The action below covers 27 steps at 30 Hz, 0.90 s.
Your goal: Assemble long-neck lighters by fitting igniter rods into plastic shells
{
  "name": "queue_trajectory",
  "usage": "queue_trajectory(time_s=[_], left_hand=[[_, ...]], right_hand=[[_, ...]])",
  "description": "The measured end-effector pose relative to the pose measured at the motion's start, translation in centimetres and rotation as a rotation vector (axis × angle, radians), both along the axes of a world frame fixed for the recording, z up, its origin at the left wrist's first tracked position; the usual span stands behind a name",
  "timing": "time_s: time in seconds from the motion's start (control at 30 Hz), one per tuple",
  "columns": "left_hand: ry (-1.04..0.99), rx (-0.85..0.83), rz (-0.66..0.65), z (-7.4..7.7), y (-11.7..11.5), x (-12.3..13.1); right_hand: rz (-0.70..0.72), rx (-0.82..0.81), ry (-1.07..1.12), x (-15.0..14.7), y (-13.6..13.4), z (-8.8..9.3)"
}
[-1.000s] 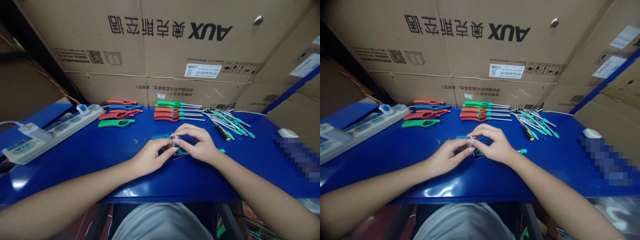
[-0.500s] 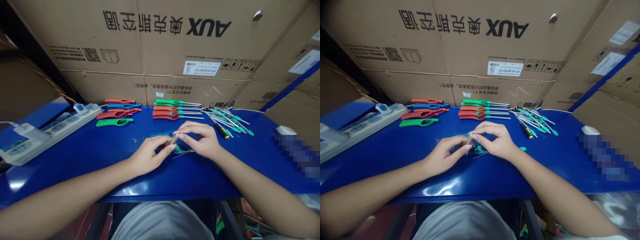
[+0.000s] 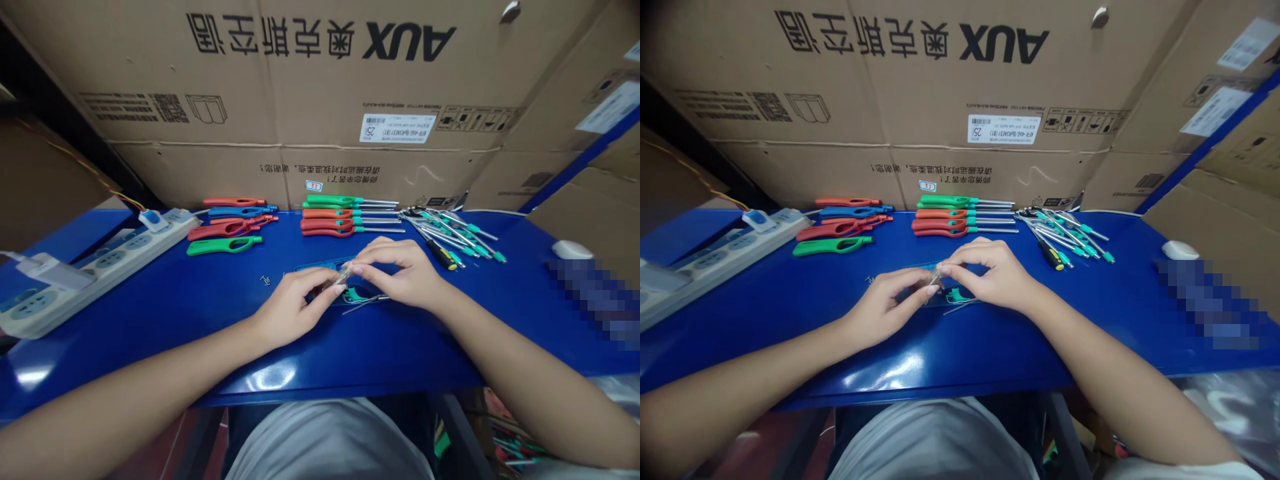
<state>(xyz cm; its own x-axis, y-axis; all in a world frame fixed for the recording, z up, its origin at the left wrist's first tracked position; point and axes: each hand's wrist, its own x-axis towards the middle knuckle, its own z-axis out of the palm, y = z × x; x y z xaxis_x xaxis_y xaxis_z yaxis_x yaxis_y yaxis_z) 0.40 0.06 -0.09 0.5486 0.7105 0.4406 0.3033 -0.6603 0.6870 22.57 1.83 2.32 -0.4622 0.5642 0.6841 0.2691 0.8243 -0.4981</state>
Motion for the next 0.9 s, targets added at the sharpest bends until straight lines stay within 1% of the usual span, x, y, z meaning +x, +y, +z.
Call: queue_trajectory(time_s=[0.17, 0.27, 0.37, 0.5, 0.6, 0.77, 0.9], left_hand=[[-0.038, 0.061, -0.057, 0.0, 0.2, 0.0], [-0.068, 0.063, -0.057, -0.3, 0.4, 0.0], [-0.081, 0.053, -0.043, -0.4, 0.6, 0.0], [-0.067, 0.041, -0.033, -0.5, 0.7, -0.1], [-0.060, 0.043, -0.035, -0.6, 0.7, -0.1], [-0.057, 0.100, -0.078, -0.7, 0.8, -0.1], [-0.019, 0.162, -0.087, -0.6, 0.7, -0.2]], right_hand=[[0.059, 0.011, -0.083, 0.8, -0.4, 0.9], [0.107, 0.008, -0.119, 0.9, -0.8, 1.1], [0.130, -0.028, -0.131, 0.8, -1.2, 1.0], [0.107, -0.070, -0.160, 0.5, -1.4, 0.8], [0.118, -0.093, -0.192, 0.5, -1.3, 0.6], [0.154, -0.152, -0.219, 0.4, -1.3, 0.4], [0.169, -0.206, -0.213, 0.2, -1.5, 0.4]])
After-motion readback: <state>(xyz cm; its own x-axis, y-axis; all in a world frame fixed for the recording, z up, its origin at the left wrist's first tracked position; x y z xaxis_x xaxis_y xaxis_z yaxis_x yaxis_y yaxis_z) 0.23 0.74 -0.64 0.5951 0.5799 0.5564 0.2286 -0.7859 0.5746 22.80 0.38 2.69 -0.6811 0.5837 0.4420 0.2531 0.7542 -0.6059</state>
